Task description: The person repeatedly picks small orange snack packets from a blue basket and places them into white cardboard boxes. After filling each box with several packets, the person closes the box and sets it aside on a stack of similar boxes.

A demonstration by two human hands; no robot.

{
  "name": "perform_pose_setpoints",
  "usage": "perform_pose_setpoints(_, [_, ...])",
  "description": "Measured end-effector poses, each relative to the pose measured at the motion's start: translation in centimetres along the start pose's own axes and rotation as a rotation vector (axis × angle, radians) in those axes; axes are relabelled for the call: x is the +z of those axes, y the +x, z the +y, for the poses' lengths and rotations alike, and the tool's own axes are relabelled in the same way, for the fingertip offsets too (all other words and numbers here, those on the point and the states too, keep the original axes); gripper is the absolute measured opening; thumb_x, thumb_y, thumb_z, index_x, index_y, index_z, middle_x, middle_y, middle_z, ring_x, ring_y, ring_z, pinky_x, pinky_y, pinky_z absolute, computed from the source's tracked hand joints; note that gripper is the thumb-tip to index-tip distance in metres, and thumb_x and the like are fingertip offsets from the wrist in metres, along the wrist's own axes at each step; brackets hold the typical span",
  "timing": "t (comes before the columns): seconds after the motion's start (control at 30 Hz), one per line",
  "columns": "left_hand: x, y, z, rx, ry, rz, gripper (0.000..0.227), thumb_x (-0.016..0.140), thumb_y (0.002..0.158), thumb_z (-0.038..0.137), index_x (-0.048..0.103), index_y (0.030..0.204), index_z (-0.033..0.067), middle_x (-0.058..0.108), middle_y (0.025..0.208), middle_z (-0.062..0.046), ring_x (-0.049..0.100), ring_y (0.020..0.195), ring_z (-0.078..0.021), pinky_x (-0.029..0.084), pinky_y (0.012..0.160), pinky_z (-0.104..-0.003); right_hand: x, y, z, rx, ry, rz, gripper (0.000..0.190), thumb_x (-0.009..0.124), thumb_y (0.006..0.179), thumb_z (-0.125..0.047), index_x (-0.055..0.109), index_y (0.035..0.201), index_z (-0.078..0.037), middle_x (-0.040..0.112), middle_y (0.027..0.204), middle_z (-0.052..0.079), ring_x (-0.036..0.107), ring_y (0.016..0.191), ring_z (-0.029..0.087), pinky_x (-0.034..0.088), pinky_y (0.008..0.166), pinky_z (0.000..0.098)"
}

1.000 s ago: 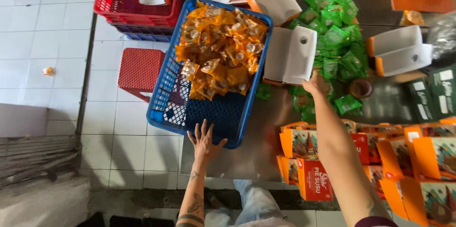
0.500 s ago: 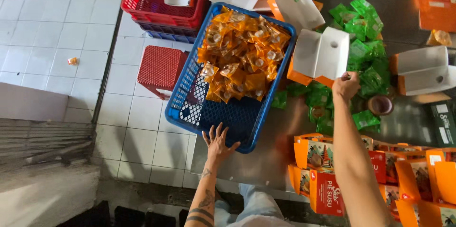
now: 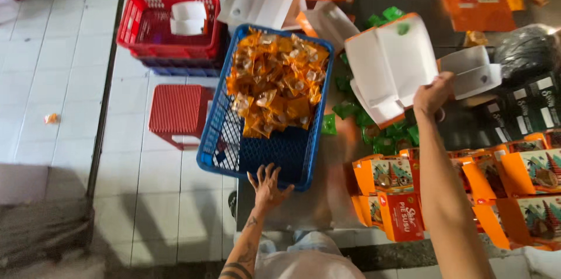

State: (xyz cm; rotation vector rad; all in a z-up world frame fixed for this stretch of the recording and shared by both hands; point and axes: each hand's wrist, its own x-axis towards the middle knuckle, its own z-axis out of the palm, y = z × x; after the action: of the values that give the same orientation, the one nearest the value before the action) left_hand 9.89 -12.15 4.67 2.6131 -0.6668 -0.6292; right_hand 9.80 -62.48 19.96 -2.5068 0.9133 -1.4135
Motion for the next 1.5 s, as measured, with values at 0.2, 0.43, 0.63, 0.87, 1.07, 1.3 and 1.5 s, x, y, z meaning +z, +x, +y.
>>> perform_pose_setpoints(0.2, [-0.1,1.6,-1.7,0.011,-0.179,-0.253,0.088,0.048,0.085,0.076,0.042,0.154,0.0213,0.04,0.16,0.005,0.009,0.159,-0.0273,-0.019,0.118,-0.073,-5.0,-0.6,-5.6,0.023,0.275,0.16,0.023,0.033,0.092,0.02,0.041,0.102,0.001,0.047,0.091,0.017,0.05,0.08,0.035,0.046,0.079,0.0447])
perform_pose_setpoints(0.43, [-4.0,-2.3,-9.7,0.024,-1.379,-0.555,0.083,0.034,0.105,0.072,0.04,0.16,0.009,0.055,0.149,-0.028,0.059,0.128,-0.0459,0.039,0.111,-0.063,-10.8,-19.0,-14.8,0.023,0.307,-0.429,0.012,0.045,0.109,0.007,0.055,0.114,0.003,0.059,0.092,0.029,0.062,0.092,0.053,0.05,0.089,0.0528])
perform_pose_setpoints(0.63, [-3.7,-6.8,-13.4,-0.188,-1.097,-0.73,0.084,0.06,0.093,0.078,0.055,0.143,0.0104,0.068,0.125,-0.026,0.074,0.101,-0.0432,0.059,0.082,-0.053,-14.1,-34.0,-19.1,0.113,0.053,-0.597,0.011,0.054,0.107,-0.008,0.063,0.111,-0.013,0.069,0.092,0.015,0.072,0.092,0.04,0.056,0.086,0.0465])
perform_pose_setpoints(0.87, [1.2,-5.8,-13.5,-0.328,-0.653,-0.574,0.077,0.06,0.096,0.076,0.051,0.145,0.0169,0.062,0.131,-0.024,0.069,0.1,-0.0419,0.06,0.074,-0.044,-13.2,-38.4,-25.4,0.007,0.198,-0.623,0.016,0.053,0.103,0.001,0.065,0.106,-0.01,0.068,0.13,0.013,0.061,0.127,0.038,0.048,0.109,0.0513])
perform_pose_setpoints(1.07, [2.7,-4.6,-11.7,-0.45,-0.483,-0.255,0.08,0.048,0.101,0.072,0.024,0.158,0.0211,0.036,0.155,-0.024,0.046,0.143,-0.046,0.032,0.125,-0.058,-12.7,-41.1,-26.3,-0.136,0.156,-0.699,0.019,0.049,0.106,-0.013,0.058,0.123,-0.011,0.052,0.154,0.015,0.048,0.144,0.039,0.04,0.115,0.059])
perform_pose_setpoints(1.3, [3.5,-4.6,-13.4,-0.273,-0.266,-0.245,0.066,0.067,0.087,0.068,0.056,0.136,0.0246,0.061,0.133,-0.011,0.066,0.126,-0.0379,0.048,0.112,-0.053,-15.8,-43.5,-26.9,-0.245,0.179,-0.556,0.05,0.061,0.099,-0.008,0.051,0.147,-0.011,0.047,0.157,0.021,0.05,0.142,0.041,0.045,0.11,0.0551])
perform_pose_setpoints(1.5, [1.7,-8.7,-17.2,-0.305,-0.533,0.094,0.062,0.07,0.092,0.064,0.063,0.14,0.0255,0.071,0.12,-0.011,0.072,0.114,-0.0355,0.06,0.092,-0.051,-17.1,-45.5,-25.6,-0.005,0.257,-0.722,0.044,0.061,0.099,-0.01,0.056,0.142,-0.014,0.052,0.147,0.016,0.054,0.137,0.04,0.051,0.106,0.0564])
